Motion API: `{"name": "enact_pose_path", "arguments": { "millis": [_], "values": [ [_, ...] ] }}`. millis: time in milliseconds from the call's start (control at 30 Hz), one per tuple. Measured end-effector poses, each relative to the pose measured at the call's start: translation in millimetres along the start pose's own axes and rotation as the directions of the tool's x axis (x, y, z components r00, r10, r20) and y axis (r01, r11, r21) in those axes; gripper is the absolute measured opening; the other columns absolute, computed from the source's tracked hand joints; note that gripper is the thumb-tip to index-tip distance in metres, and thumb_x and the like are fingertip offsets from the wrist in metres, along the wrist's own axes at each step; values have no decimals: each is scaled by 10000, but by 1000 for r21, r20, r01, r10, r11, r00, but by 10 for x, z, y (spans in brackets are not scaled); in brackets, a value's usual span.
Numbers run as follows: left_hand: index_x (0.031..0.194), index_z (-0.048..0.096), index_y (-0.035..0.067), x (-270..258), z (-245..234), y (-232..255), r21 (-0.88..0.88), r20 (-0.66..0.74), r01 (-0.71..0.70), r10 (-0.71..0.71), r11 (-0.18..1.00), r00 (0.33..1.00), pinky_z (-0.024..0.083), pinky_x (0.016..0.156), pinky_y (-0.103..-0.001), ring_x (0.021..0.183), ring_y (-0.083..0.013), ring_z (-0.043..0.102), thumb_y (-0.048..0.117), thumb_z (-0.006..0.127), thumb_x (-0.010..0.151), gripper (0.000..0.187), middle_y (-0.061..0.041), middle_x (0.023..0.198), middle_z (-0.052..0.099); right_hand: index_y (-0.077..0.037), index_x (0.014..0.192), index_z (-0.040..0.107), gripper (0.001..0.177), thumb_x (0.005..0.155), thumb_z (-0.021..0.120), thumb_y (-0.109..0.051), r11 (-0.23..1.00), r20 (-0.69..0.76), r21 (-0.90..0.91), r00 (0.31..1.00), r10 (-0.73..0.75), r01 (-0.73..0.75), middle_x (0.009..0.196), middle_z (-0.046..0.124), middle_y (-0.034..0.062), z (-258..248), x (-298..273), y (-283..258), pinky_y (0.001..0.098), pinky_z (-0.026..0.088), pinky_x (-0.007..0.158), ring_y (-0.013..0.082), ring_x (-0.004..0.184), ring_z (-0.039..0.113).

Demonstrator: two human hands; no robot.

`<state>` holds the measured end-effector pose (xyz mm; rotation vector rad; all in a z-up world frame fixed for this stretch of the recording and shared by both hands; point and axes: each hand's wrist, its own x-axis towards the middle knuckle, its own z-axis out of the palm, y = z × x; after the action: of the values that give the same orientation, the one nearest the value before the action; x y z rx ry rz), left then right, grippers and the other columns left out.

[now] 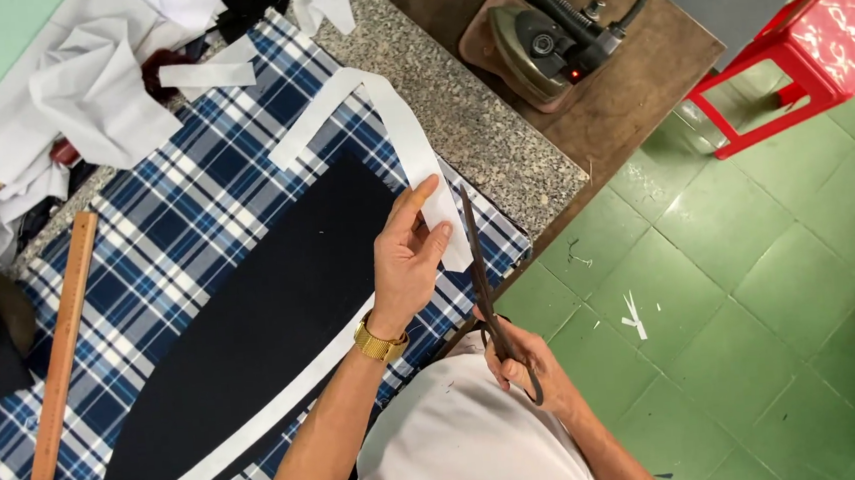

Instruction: The person irons a black fabric piece on a plaid-covered table, then places two white strips on it, trims the strips with scissors, and irons them again. The person uses a steam iron and a small wooden block to press the fabric while working.

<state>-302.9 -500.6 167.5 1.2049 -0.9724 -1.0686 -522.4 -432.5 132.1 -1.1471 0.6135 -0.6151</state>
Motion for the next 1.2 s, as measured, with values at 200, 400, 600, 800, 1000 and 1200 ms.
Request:
{"name": "enact_pose_path", "arguments": {
  "millis": [200, 400, 600, 800, 1000, 1200],
  "values": [
    [1467, 532, 82, -28, -102, 16, 116, -38, -24, 29, 993, 999, 526, 818, -210, 1052, -106, 574, 0, 645, 987, 500, -108, 1484, 506, -54, 1536, 419, 905, 904, 592, -679, 997, -3, -49, 998, 59, -59, 654, 495, -6, 21, 91, -68, 243, 412, 525, 92, 519, 417],
    [1466, 525, 68, -34, -129, 105, 162, -43, -77, 85, 984, 995, 540, 749, -210, 863, -99, 537, 2, 632, 1004, 479, -98, 1370, 547, -21, 1517, 438, 919, 889, 597, -673, 987, -24, -143, 997, 77, -79, 677, 510, -22, -1, 137, -33, 212, 418, 479, 70, 520, 454],
    [1463, 531, 87, -35, -150, 98, 238, -54, -100, 116, 966, 992, 512, 682, -212, 760, -85, 472, 10, 635, 1001, 480, -112, 1366, 566, 12, 1519, 427, 980, 857, 606, -689, 976, -68, -166, 989, 129, -139, 677, 514, -31, -1, 148, -16, 206, 409, 467, 63, 506, 460],
    [1458, 530, 73, -38, -163, 91, 236, -61, -133, 151, 963, 987, 542, 723, -227, 838, -103, 550, 0, 623, 1006, 468, -126, 1373, 567, -4, 1498, 466, 959, 856, 586, -707, 967, -72, -222, 991, 115, -128, 678, 518, -40, 2, 162, -35, 225, 402, 449, 62, 516, 456],
    [1452, 534, 56, -58, -174, 82, 215, -72, -125, 143, 969, 987, 559, 761, -237, 907, -117, 587, 0, 625, 1000, 465, -139, 1414, 552, -8, 1496, 468, 914, 885, 568, -680, 954, -59, -285, 995, 78, -92, 667, 539, -51, 11, 164, -62, 230, 398, 472, 56, 514, 470],
    [1451, 541, 63, -77, -167, 116, 236, -85, -133, 157, 963, 984, 525, 698, -248, 815, -113, 519, 12, 622, 999, 462, -114, 1364, 574, 44, 1476, 480, 947, 865, 604, -669, 960, -84, -260, 992, 89, -108, 634, 505, -63, 44, 151, -40, 225, 374, 460, 54, 505, 435]
  ]
}}
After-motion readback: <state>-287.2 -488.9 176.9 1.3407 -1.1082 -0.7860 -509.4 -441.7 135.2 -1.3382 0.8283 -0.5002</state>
